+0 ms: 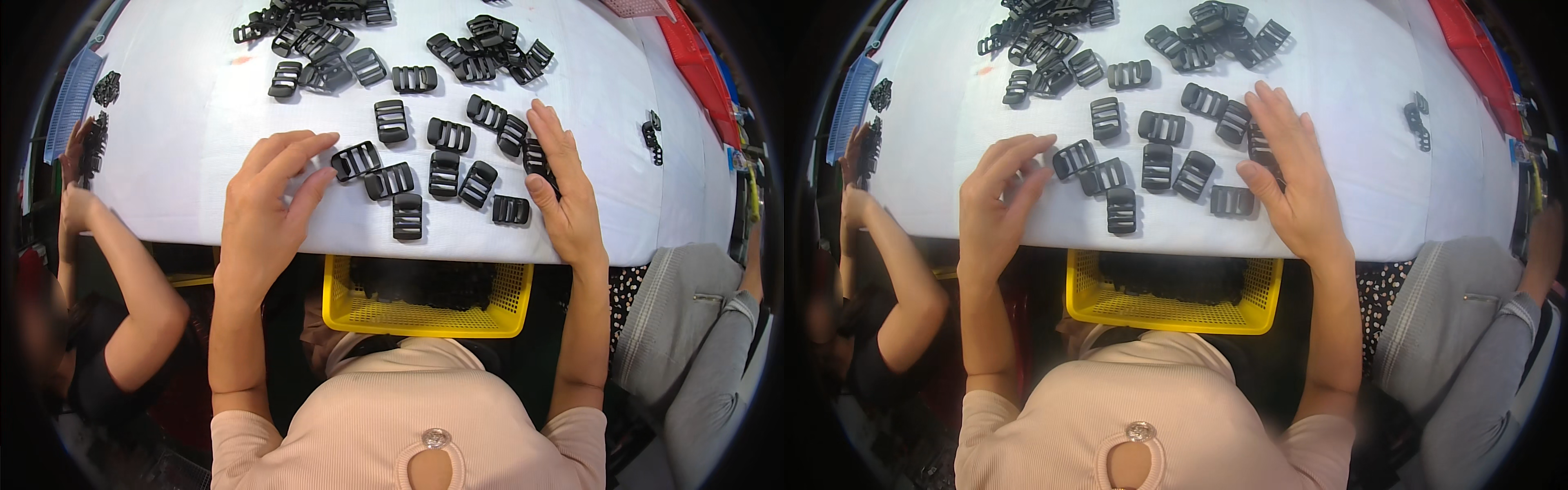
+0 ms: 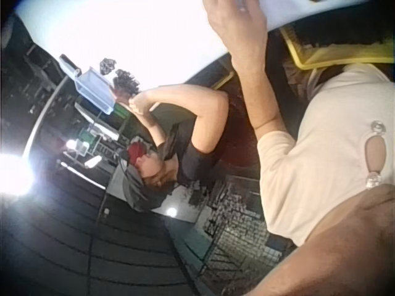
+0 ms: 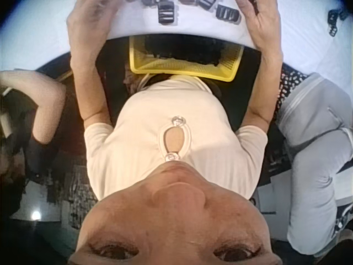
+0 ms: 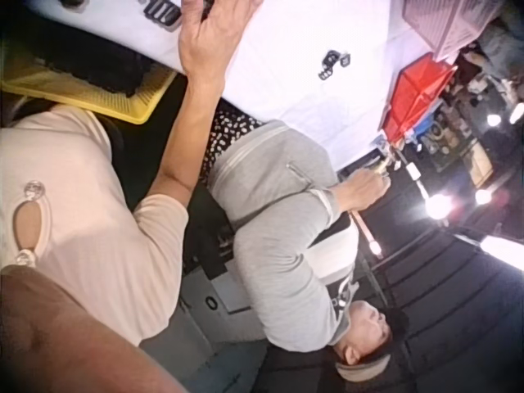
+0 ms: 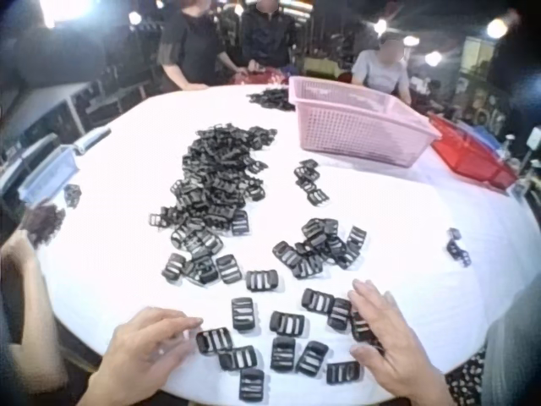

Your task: The person sorts small black plastic buckles on a white table, picking them up and placing them into a yellow basket. The person repeatedly handles the buckles, organizing them into piles and transferring them to the basket.

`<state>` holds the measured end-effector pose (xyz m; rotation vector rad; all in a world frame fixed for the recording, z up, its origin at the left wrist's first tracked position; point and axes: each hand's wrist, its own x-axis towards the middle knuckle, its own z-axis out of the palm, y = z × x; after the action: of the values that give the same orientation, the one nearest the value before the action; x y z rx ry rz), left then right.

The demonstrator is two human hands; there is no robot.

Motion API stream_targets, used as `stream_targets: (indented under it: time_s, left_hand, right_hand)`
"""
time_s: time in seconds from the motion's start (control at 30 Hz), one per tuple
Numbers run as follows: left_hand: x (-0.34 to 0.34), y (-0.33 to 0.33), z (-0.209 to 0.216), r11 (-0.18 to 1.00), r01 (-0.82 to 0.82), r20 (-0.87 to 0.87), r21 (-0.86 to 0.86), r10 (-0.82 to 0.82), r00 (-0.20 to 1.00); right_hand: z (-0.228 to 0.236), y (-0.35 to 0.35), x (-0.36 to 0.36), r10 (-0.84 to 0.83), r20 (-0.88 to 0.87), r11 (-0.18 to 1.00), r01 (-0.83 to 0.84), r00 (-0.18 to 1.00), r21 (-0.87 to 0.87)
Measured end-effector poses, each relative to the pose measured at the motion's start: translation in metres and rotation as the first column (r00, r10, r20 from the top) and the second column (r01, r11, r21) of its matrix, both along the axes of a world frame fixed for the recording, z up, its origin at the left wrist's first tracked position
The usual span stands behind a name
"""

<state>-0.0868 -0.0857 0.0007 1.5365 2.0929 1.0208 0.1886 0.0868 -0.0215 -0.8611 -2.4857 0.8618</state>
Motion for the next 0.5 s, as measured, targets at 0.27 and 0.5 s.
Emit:
stream_targets:
  time_s: [0.27,0.5]
  left_hand:
    - [0.000,-0.005,0.002,1.000,-0.006,-0.011,-0.001,0.006,1.000]
    - [0.005,0.003,-0.007,0.985,0.145,-0.271,0.097,-0.114,0.956]
  right_hand:
    - [0.016,0.016,-0.064,0.242,0.065,0.936,-0.251,0.968,0.247]
    - [0.027,0.024,-0.084,0.276,0.118,0.901,-0.299,0.954,0.314]
